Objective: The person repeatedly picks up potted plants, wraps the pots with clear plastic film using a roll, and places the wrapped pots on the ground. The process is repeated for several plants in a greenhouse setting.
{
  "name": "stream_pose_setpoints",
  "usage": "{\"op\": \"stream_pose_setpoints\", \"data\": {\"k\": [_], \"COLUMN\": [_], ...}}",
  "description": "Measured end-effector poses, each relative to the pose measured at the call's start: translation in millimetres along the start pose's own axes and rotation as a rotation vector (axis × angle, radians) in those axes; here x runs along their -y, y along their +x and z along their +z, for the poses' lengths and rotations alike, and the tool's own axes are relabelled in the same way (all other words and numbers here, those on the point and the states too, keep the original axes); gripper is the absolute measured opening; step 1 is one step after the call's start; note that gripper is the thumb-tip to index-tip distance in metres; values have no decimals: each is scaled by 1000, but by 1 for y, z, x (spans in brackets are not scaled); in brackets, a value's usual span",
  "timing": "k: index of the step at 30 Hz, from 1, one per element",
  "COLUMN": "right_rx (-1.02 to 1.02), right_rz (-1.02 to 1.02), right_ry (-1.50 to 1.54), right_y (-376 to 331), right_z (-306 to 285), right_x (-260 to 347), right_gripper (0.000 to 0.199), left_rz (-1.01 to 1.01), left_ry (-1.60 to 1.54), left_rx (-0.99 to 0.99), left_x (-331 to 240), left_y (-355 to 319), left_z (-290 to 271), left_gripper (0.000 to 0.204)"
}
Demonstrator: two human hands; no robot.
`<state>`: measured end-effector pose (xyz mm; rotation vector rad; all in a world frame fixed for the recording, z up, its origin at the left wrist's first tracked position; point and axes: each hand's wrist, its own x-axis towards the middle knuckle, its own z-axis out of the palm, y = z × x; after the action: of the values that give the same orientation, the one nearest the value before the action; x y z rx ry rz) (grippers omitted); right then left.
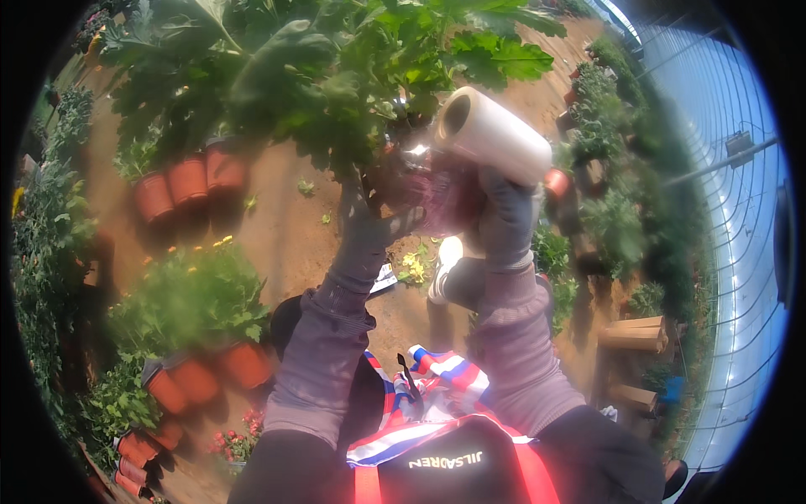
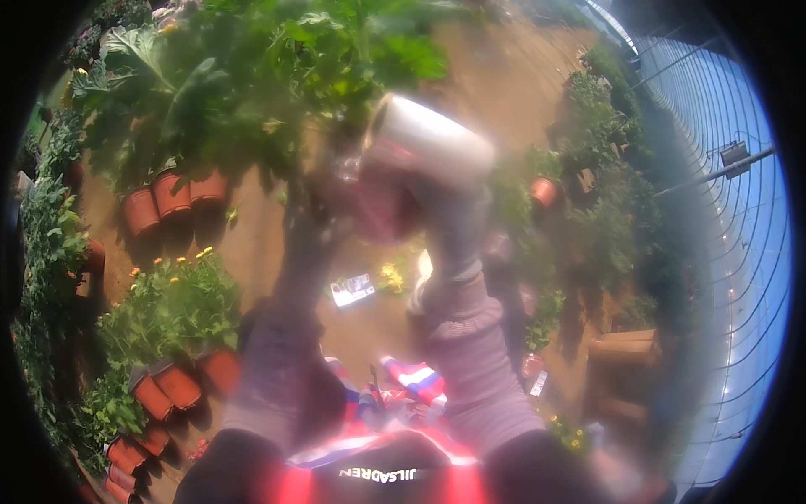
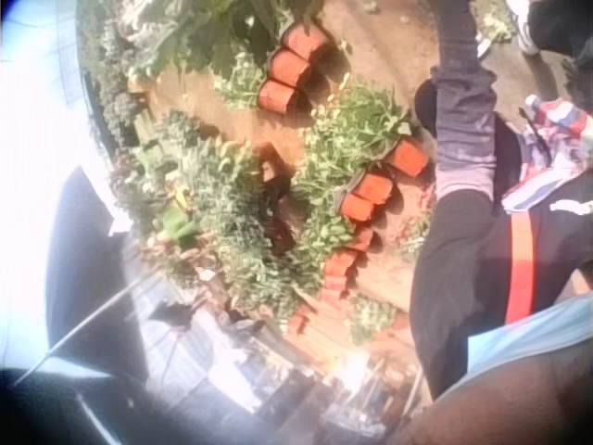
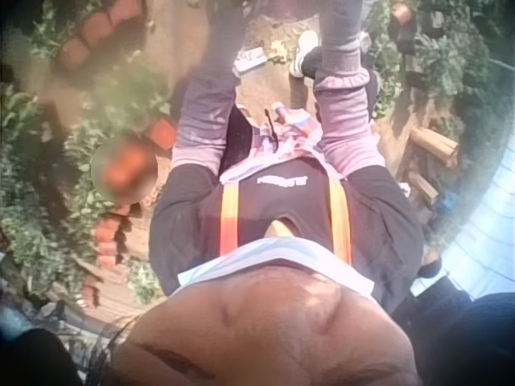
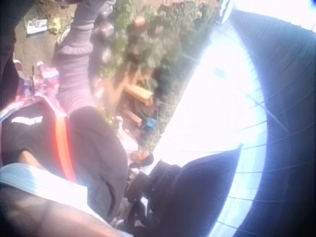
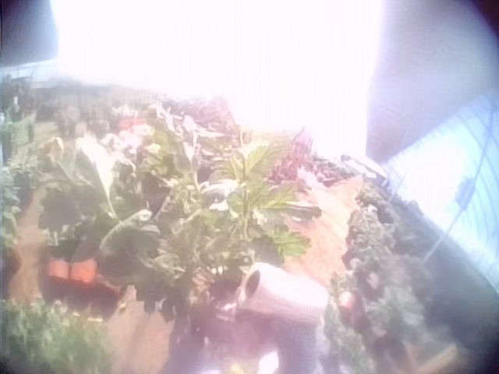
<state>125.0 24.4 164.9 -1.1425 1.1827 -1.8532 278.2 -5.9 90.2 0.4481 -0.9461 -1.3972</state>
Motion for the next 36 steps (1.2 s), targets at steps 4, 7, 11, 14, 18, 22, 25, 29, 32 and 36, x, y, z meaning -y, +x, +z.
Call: {"op": "stream_pose_setpoints", "data": {"k": [4,7,11,14,18,22,25,29,32,36], "right_rx": [208,101,90,281,490,252,291,285,386,112], "right_rz": [54,168,-128,-138,-267,324,32,-310,-221,461], "right_ry": [223,-138,194,-227,-616,-612,-1084,-1473,-1546,-936], "right_y": [13,12,5,-11,-62,-98,-65,-12,-23,-78], "right_z": [-7,8,19,16,8,-15,-54,-118,-165,-199], "right_x": [9,15,23,22,24,14,-43,-180,-261,-309], "right_gripper": [26,36,32,30,31,29,21,11,8,12], "left_rz": [-147,-220,-294,-339,-369,-390,-478,-445,-482,-496], "left_ry": [-134,-260,-436,-520,-611,-672,-746,-674,-998,-1102], "left_rx": [80,95,120,115,102,76,3,-26,4,88], "left_x": [7,26,40,41,43,42,35,27,34,50], "left_y": [21,35,26,17,18,16,4,-14,-20,-30], "left_z": [-15,-23,-24,-17,-14,-18,-16,-17,-31,-71], "left_gripper": [74,74,75,76,78,79,81,81,80,79]}}
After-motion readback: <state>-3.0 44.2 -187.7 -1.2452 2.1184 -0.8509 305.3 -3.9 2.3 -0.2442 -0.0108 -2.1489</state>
